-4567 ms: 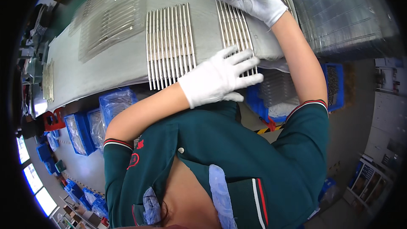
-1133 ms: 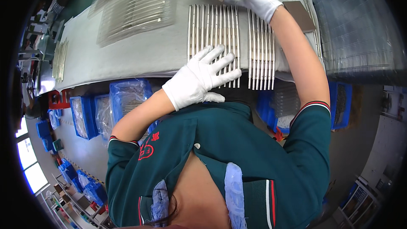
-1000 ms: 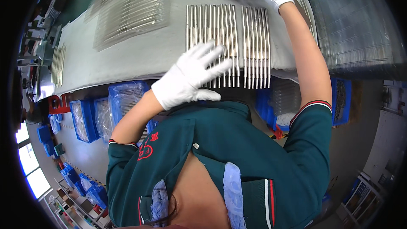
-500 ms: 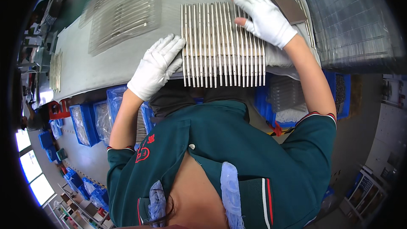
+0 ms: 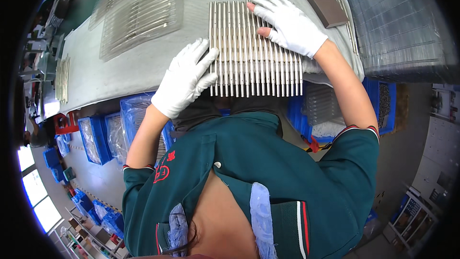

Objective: The worker is arranging and aligning thin metal rods into groups and placing them into clear plastic trays at a factory assembly station.

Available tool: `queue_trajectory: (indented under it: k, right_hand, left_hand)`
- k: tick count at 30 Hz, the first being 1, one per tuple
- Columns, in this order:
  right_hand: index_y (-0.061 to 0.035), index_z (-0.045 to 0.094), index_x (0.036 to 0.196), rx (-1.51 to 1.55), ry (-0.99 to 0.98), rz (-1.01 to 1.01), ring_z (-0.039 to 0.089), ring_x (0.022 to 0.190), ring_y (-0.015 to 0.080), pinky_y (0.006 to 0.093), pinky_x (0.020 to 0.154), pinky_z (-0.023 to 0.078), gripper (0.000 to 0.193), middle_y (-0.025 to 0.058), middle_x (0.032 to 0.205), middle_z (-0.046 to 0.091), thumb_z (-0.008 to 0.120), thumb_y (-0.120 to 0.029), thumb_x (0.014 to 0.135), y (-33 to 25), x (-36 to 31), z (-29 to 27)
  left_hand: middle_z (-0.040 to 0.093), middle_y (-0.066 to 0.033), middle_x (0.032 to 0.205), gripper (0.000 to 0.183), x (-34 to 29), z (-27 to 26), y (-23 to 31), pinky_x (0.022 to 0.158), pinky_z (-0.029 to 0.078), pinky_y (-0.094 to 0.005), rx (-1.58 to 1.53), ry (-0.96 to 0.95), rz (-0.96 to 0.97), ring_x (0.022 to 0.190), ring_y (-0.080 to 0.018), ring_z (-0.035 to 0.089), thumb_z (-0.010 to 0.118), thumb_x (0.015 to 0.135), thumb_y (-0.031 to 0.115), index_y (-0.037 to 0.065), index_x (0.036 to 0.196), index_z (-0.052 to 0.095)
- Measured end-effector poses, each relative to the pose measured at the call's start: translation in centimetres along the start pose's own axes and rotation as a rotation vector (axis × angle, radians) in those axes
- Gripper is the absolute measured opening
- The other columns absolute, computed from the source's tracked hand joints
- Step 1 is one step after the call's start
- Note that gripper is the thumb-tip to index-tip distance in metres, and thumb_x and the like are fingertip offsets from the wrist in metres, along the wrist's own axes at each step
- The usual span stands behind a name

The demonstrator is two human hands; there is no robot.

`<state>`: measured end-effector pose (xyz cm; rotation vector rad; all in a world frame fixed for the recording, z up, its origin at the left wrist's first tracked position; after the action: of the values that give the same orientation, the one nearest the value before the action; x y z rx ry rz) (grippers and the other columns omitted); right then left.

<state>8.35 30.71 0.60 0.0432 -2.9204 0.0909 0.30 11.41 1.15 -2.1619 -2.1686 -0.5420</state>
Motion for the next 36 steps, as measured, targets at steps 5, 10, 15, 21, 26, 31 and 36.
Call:
queue_trajectory:
  k: [5,10,15,21,26,31,36]
  right_hand:
    - [-0.0124,0.037,0.139,0.025,0.005,-0.013,0.030,0.134,0.0328,0.0414,0.112,0.022,0.061,0.0146,0.142,0.037,0.043,-0.048,0.091,-0.1,0.8,-0.1]
    - [-0.0079,0.035,0.139,-0.049,0.186,0.122,0.034,0.132,0.0323,0.0388,0.111,0.025,0.067,0.0145,0.141,0.039,0.046,-0.051,0.089,3.3,2.8,-2.5]
    - [-0.0073,0.035,0.140,-0.174,0.069,0.506,0.039,0.127,0.0334,0.0370,0.104,0.033,0.072,0.0184,0.138,0.041,0.051,-0.053,0.087,14.7,2.7,0.4]
    - [-0.0111,0.038,0.139,-0.129,0.002,0.629,0.053,0.113,0.0311,0.0377,0.096,0.041,0.070,0.0183,0.126,0.053,0.051,-0.055,0.086,13.6,3.4,-1.0]
    - [-0.0067,0.043,0.135,-0.227,-0.039,0.640,0.061,0.098,0.0296,0.0356,0.087,0.046,0.072,0.0178,0.105,0.063,0.058,-0.054,0.083,14.2,2.6,-0.7]
    - [-0.0005,0.051,0.122,0.108,0.235,0.639,0.063,0.082,0.0170,0.0281,0.080,0.047,0.060,0.0130,0.095,0.065,0.073,-0.034,0.077,11.6,1.5,-2.5]
    - [-0.0072,0.050,0.127,0.420,0.257,0.661,0.062,0.089,0.0194,0.0284,0.086,0.046,0.058,0.0130,0.104,0.063,0.073,-0.025,0.077,5.9,1.9,-3.4]
  left_hand:
    - [0.043,-0.0255,0.130,0.084,-0.4,0.1,1.5,0.105,0.029,-0.0484,-0.077,-0.099,0.024,0.124,-0.0394,0.039,0.065,0.070,0.054,0.003,0.133,0.040]
    - [0.044,-0.0226,0.130,0.081,-1.0,-0.1,1.6,0.105,0.029,-0.0476,-0.048,-0.113,-0.021,0.124,-0.0368,0.039,0.070,0.068,0.046,0.007,0.133,0.041]
    - [0.049,-0.0162,0.123,0.068,-1.4,1.0,1.1,0.103,0.033,-0.0442,0.022,-0.027,-0.004,0.119,-0.0311,0.045,0.072,0.067,0.026,0.009,0.128,0.045]
    - [0.052,-0.0143,0.117,0.061,-1.7,0.9,0.6,0.100,0.036,-0.0422,0.004,0.067,-0.012,0.114,-0.0293,0.048,0.069,0.065,0.020,0.009,0.122,0.050]
    - [0.055,-0.0115,0.116,0.059,-1.6,1.2,0.4,0.097,0.040,-0.0413,0.034,0.152,-0.016,0.111,-0.0275,0.051,0.070,0.065,0.020,0.011,0.121,0.053]
    - [0.056,-0.0108,0.115,0.061,-1.5,1.3,0.5,0.097,0.041,-0.0412,0.021,0.177,-0.016,0.110,-0.0269,0.052,0.071,0.063,0.021,0.013,0.121,0.053]
    - [0.056,-0.0107,0.115,0.062,-1.7,1.7,0.2,0.097,0.041,-0.0416,-0.006,0.195,-0.041,0.110,-0.0269,0.053,0.072,0.062,0.023,0.013,0.121,0.054]
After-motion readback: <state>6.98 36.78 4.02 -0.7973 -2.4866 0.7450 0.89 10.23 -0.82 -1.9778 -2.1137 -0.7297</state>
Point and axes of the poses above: each hand's wrist, its own x-axis towards the middle knuckle, its own z-axis out of the palm, y = z × x, the point moved 7 cm from there along x, towards the middle knuckle
